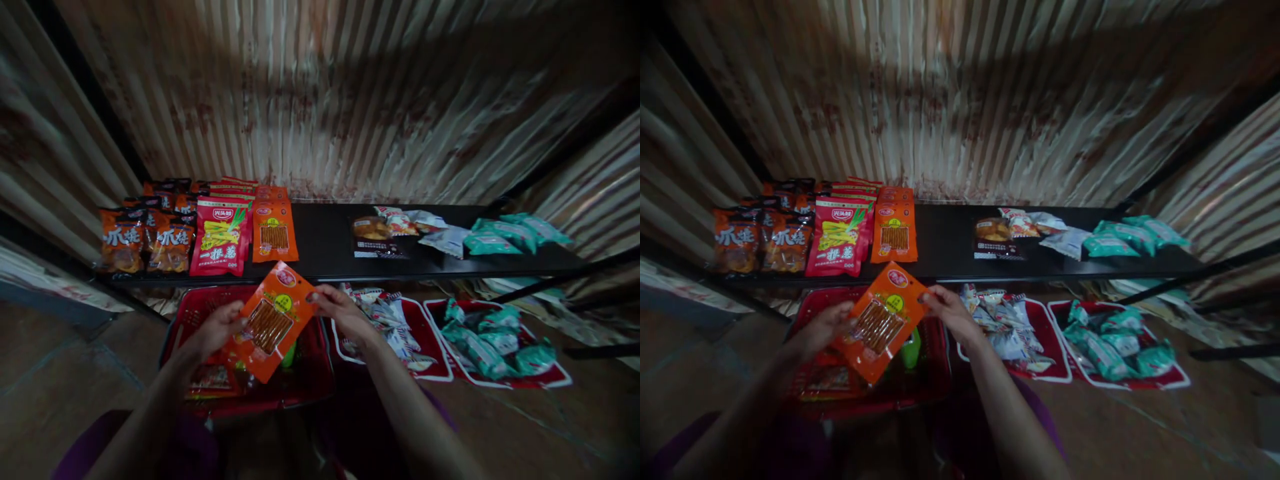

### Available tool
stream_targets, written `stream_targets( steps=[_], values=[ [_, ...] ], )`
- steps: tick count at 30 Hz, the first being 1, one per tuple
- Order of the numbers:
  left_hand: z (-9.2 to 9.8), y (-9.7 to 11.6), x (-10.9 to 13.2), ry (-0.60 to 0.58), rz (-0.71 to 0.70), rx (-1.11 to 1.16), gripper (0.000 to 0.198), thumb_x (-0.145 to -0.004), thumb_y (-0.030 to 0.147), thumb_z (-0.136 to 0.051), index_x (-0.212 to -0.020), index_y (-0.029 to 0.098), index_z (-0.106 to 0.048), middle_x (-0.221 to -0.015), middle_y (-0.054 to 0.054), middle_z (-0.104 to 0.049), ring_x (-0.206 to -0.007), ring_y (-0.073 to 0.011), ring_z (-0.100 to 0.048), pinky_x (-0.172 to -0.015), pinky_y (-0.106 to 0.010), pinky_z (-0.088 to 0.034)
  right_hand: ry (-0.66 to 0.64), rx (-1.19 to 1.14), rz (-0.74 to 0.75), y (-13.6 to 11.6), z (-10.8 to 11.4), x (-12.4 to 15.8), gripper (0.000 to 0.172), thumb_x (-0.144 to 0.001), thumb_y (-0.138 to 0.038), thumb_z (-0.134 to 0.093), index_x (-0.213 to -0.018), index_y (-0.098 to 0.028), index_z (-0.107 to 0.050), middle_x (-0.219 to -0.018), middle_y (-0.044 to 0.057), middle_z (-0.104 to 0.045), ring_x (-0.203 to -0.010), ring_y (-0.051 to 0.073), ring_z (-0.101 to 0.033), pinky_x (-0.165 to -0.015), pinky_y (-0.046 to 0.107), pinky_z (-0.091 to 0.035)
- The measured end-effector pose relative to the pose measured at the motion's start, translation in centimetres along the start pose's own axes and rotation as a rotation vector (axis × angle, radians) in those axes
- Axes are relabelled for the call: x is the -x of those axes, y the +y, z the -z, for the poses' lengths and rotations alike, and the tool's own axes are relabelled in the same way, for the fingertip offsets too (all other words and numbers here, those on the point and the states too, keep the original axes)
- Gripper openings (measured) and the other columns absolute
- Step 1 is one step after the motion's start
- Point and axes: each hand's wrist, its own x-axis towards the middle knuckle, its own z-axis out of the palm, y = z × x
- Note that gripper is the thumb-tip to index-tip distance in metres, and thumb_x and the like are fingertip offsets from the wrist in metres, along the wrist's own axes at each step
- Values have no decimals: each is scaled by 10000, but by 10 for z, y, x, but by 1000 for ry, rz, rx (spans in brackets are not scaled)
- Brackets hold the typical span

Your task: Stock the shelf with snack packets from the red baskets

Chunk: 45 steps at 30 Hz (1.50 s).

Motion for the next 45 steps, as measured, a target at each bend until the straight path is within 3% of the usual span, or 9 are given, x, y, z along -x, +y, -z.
stream_targets(
  steps=[4,8,12,16,25,32,36,45],
  values=[
    [-22,4,-8,6,-82,160,305,-629,372,-734,-857,193,-639,-768,-23,-698,-678,-167,-640,-685,-296,-510,67,-151,41,-11,1,-6,323,-642,-415,-762,-860,-202,-653,-759,-5,-688,-670,125,-639,-595,230,-474],
    [-34,-8,-26,-2,-40,224,351,-653,354,-734,-939,189,-614,-870,-39,-709,-783,-192,-664,-764,-327,-510,62,-207,73,-6,-4,-20,312,-647,-414,-762,-861,-206,-672,-814,1,-707,-685,124,-633,-628,238,-486],
    [-40,-18,-34,14,-10,238,342,-674,349,-717,-958,190,-610,-889,-37,-710,-806,-199,-669,-767,-331,-512,16,-224,96,-8,-11,-27,372,-650,-456,-747,-924,-214,-677,-909,20,-721,-815,188,-656,-790,333,-497],
    [-43,-14,-37,61,-5,244,339,-682,370,-697,-966,212,-600,-916,-18,-709,-800,-194,-669,-724,-310,-518,-41,-188,52,-9,-16,-30,399,-643,-477,-744,-933,-211,-679,-906,18,-723,-867,211,-652,-845,364,-479],
    [-48,2,-49,141,-75,322,267,-639,303,-713,-861,193,-616,-815,22,-703,-770,-144,-650,-743,-241,-482,33,-194,43,-1,-17,-34,301,-652,-442,-745,-839,-212,-688,-798,-9,-711,-732,166,-645,-754,294,-484],
    [-51,-2,-47,31,-33,381,258,-661,275,-702,-888,189,-615,-864,8,-710,-811,-174,-662,-801,-300,-491,71,-248,49,-1,-16,-32,325,-642,-444,-751,-875,-226,-689,-856,-2,-720,-796,197,-651,-785,332,-495],
    [-48,-5,-45,-27,-30,327,245,-713,305,-671,-925,192,-620,-914,-10,-710,-814,-180,-664,-746,-285,-500,97,-272,24,-2,-15,-32,336,-619,-436,-772,-864,-219,-694,-828,1,-723,-797,198,-653,-791,333,-490],
    [-32,9,-54,218,-146,403,319,-625,359,-757,-837,166,-617,-767,-4,-696,-665,-149,-641,-636,-265,-498,-12,-200,-10,4,-15,-30,330,-646,-441,-759,-881,-214,-711,-838,7,-732,-748,179,-657,-745,305,-487]
  ],
)
